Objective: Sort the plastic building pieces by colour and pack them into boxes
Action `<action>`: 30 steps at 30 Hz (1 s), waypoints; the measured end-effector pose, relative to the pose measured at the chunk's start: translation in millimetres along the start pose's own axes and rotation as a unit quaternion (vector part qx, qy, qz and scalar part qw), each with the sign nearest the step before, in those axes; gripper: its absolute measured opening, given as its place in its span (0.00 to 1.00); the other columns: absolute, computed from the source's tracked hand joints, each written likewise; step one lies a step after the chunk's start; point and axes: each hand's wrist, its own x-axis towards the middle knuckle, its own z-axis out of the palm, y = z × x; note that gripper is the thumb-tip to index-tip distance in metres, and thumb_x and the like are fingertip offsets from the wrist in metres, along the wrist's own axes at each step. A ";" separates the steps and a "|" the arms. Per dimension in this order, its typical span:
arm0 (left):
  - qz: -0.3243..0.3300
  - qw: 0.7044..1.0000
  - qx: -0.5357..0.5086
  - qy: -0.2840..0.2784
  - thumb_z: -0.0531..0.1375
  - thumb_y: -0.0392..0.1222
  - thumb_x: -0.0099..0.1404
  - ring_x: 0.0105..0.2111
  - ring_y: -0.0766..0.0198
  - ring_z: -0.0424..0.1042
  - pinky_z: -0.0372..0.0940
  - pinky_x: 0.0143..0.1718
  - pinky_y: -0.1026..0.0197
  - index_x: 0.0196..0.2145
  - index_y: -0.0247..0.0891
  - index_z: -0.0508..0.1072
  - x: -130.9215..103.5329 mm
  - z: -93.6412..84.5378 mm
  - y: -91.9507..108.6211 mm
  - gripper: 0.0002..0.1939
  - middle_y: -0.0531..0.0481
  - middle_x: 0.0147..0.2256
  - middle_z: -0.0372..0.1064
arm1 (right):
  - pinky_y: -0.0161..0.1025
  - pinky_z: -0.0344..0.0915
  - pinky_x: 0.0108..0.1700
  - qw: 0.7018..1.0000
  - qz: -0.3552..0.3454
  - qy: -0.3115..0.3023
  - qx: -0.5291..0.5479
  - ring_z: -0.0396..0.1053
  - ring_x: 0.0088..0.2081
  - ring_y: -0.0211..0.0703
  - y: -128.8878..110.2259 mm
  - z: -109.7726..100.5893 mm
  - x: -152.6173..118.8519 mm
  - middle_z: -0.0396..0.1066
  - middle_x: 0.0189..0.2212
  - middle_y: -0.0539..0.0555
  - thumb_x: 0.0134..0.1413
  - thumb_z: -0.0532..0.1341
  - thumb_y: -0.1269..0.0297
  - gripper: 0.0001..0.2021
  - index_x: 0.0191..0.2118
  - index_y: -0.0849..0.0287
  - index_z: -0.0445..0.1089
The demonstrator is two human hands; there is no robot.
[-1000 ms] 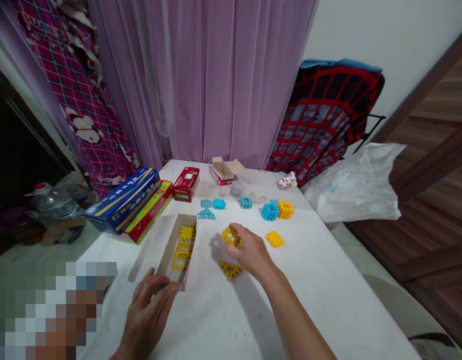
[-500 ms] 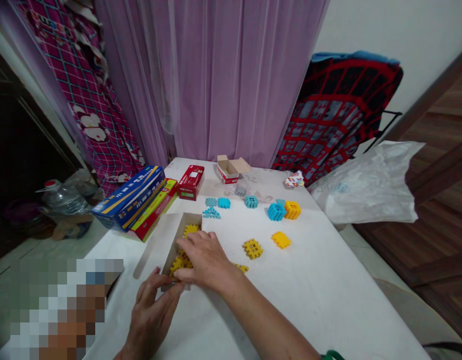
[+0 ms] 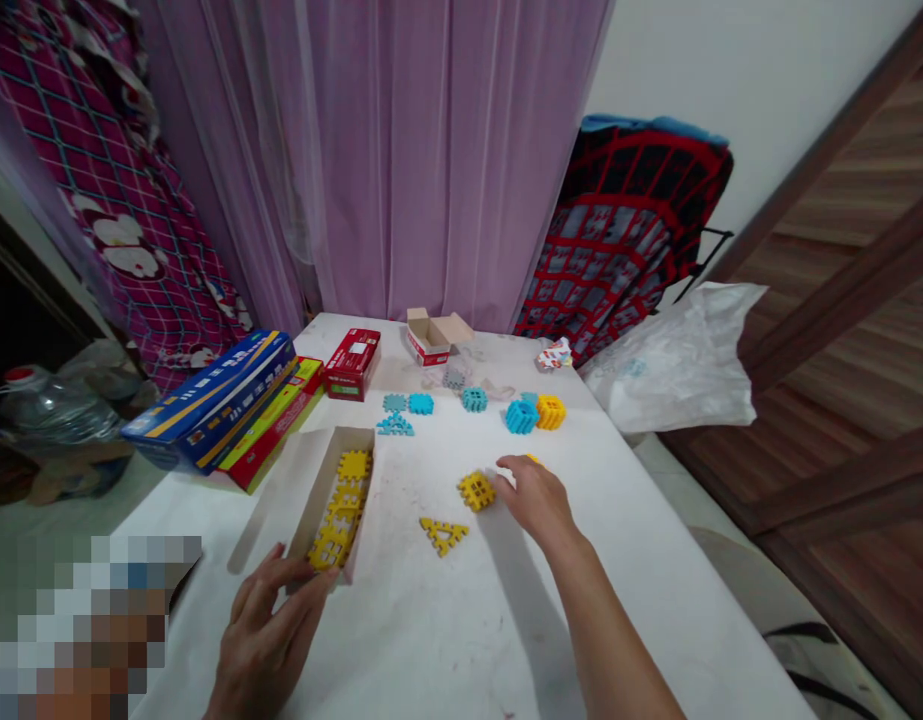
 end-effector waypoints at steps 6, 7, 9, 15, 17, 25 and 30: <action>0.015 1.000 0.009 -0.003 0.57 0.29 0.66 0.39 0.65 0.70 0.67 0.55 0.51 0.41 0.41 0.74 1.3 -1.2 -0.5 0.10 0.50 0.36 0.66 | 0.42 0.63 0.50 0.998 -0.003 -0.041 -0.039 0.69 0.52 0.51 -10.1 26.7 -11.2 0.71 0.53 0.59 0.55 0.60 0.54 0.26 0.58 0.57 0.65; 0.012 1.000 0.008 -0.006 0.57 0.29 0.66 0.39 0.65 0.70 0.67 0.56 0.50 0.42 0.40 0.74 1.0 -1.3 -0.2 0.11 0.50 0.36 0.66 | 0.42 0.63 0.49 0.998 0.000 -0.043 -0.048 0.70 0.51 0.51 -14.3 31.3 -12.7 0.72 0.51 0.59 0.55 0.60 0.53 0.26 0.58 0.57 0.65; 0.006 1.000 0.004 -0.009 0.57 0.28 0.65 0.39 0.66 0.70 0.67 0.56 0.50 0.42 0.40 0.74 0.1 -1.6 0.6 0.12 0.50 0.36 0.66 | 0.41 0.63 0.46 0.997 0.005 -0.045 -0.068 0.71 0.48 0.51 -21.2 38.8 -14.1 0.73 0.47 0.59 0.55 0.60 0.55 0.25 0.57 0.56 0.65; -0.013 1.000 -0.004 -0.005 0.57 0.28 0.66 0.38 0.67 0.70 0.65 0.58 0.50 0.42 0.41 0.75 0.0 -2.4 2.8 0.12 0.51 0.36 0.67 | 0.40 0.62 0.45 0.994 -0.005 -0.042 -0.100 0.71 0.46 0.50 -21.6 46.2 -8.7 0.73 0.45 0.60 0.56 0.58 0.61 0.22 0.57 0.60 0.66; -0.019 1.000 -0.005 -0.001 0.57 0.29 0.66 0.37 0.67 0.70 0.65 0.58 0.51 0.42 0.42 0.75 0.3 -2.4 3.3 0.12 0.52 0.35 0.67 | 0.40 0.62 0.45 0.996 -0.007 -0.042 -0.083 0.72 0.45 0.50 -18.4 44.2 -5.9 0.74 0.44 0.60 0.56 0.58 0.62 0.22 0.56 0.59 0.66; -0.015 1.000 0.005 -0.001 0.57 0.29 0.65 0.38 0.67 0.71 0.67 0.56 0.50 0.42 0.43 0.75 -1.4 -1.2 2.4 0.12 0.52 0.35 0.68 | 0.41 0.66 0.47 0.981 -0.117 -0.009 0.151 0.73 0.45 0.46 -63.3 6.3 -0.7 0.75 0.47 0.55 0.51 0.63 0.60 0.25 0.56 0.56 0.66; -0.017 1.000 -0.001 -0.004 0.56 0.29 0.66 0.38 0.67 0.71 0.67 0.57 0.50 0.42 0.43 0.75 -0.5 -1.7 3.0 0.12 0.52 0.35 0.67 | 0.43 0.64 0.52 0.943 -0.286 -0.009 0.168 0.70 0.50 0.48 -128.3 -11.7 15.4 0.72 0.52 0.57 0.49 0.66 0.63 0.28 0.57 0.56 0.66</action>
